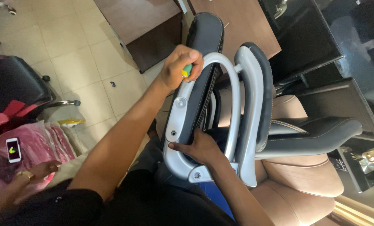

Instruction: The person attaches a metal armrest frame to a black office chair seat using a screwdriver. They align the frame, insert screws, and tighten them on both sides of the chair.

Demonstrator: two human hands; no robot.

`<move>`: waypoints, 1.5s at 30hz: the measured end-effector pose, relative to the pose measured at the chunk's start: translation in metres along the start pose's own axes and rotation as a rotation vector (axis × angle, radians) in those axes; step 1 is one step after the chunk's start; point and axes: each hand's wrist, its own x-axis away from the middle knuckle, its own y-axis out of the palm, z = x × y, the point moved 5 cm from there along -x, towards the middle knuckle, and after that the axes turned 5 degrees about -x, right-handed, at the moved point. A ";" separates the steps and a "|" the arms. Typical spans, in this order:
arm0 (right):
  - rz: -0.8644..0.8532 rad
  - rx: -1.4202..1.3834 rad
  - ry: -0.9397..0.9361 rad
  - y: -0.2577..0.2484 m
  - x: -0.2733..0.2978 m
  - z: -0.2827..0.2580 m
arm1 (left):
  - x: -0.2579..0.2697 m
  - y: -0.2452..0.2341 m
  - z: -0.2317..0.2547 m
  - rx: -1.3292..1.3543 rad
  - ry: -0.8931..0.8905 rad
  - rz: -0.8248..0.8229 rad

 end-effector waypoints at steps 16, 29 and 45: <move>-0.020 -0.022 -0.080 0.000 -0.003 -0.002 | 0.017 0.008 -0.010 -0.132 0.090 0.592; -0.001 -0.047 -0.101 0.002 -0.004 -0.002 | 0.018 0.012 -0.010 -0.444 0.146 0.745; -0.026 -0.071 -0.017 0.000 -0.003 -0.001 | 0.018 0.025 0.019 -0.455 0.271 0.607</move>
